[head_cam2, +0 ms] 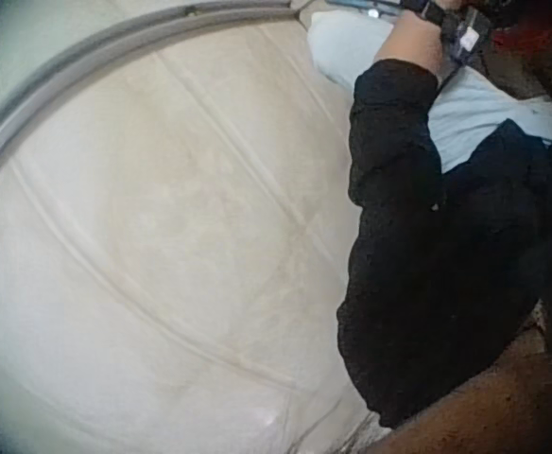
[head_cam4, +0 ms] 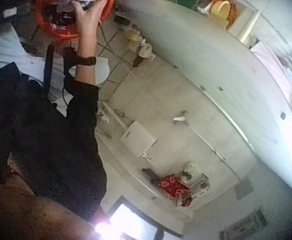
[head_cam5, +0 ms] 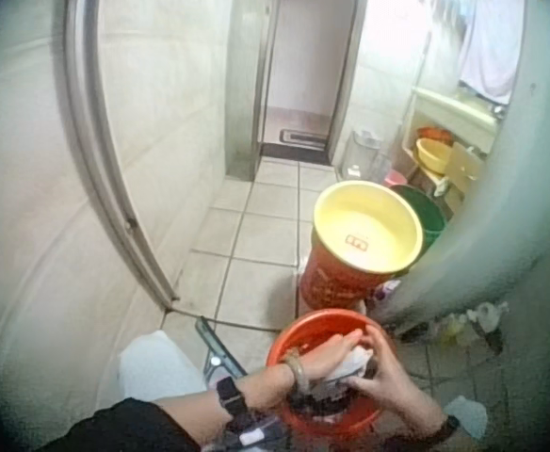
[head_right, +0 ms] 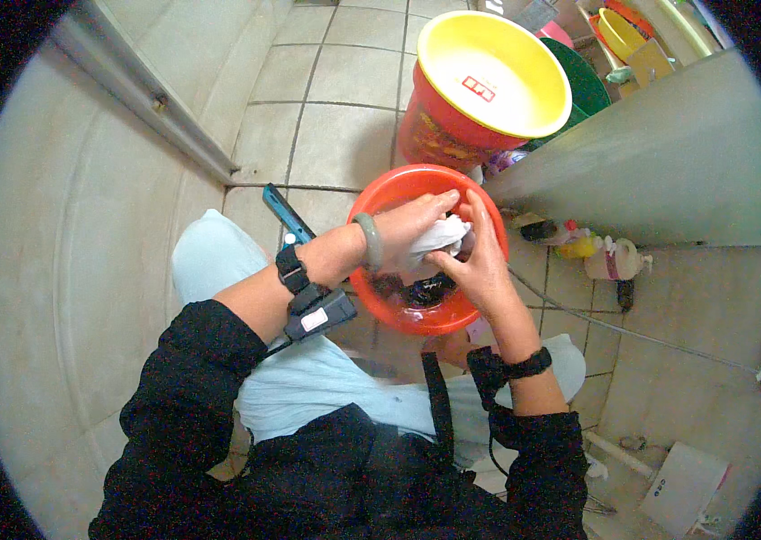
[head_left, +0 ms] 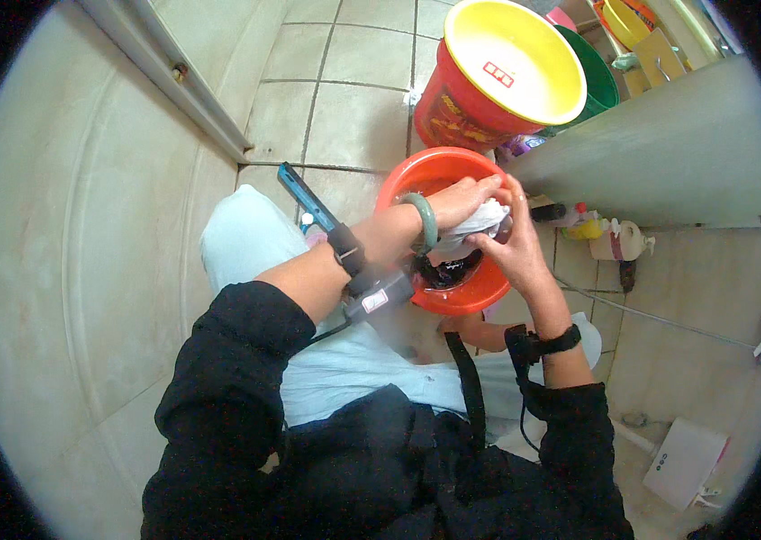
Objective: The person washes clothes in a bucket by hand, using a small cup to pour water over them and scrubbing them in the water.
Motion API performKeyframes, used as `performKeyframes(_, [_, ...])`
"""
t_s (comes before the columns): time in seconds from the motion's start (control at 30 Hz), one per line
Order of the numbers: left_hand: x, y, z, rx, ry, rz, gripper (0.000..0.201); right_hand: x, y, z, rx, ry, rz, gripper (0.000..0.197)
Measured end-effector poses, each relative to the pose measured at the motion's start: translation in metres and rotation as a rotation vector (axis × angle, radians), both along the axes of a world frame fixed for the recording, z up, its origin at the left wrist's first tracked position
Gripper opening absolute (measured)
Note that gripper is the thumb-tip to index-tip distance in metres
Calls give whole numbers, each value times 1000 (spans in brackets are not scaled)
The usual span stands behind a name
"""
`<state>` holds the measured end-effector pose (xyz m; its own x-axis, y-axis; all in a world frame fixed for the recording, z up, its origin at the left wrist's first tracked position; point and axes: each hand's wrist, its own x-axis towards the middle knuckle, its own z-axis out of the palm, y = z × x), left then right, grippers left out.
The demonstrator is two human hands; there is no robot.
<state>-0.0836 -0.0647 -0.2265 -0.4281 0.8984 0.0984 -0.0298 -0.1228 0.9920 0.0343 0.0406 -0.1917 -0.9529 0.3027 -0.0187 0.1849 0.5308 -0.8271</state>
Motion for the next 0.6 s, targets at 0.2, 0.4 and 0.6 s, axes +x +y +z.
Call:
performKeyframes(0.2, [-10,5,9,-265,-257,125,49,-19,1,13,299,-99,102,50])
performKeyframes(0.4, [-46,-4,26,-284,241,250,52,-32,37,-137,559,-368,277,30])
performKeyframes(0.6, [-56,-25,44,-394,459,352,44,-53,2,-255,517,-706,434,42])
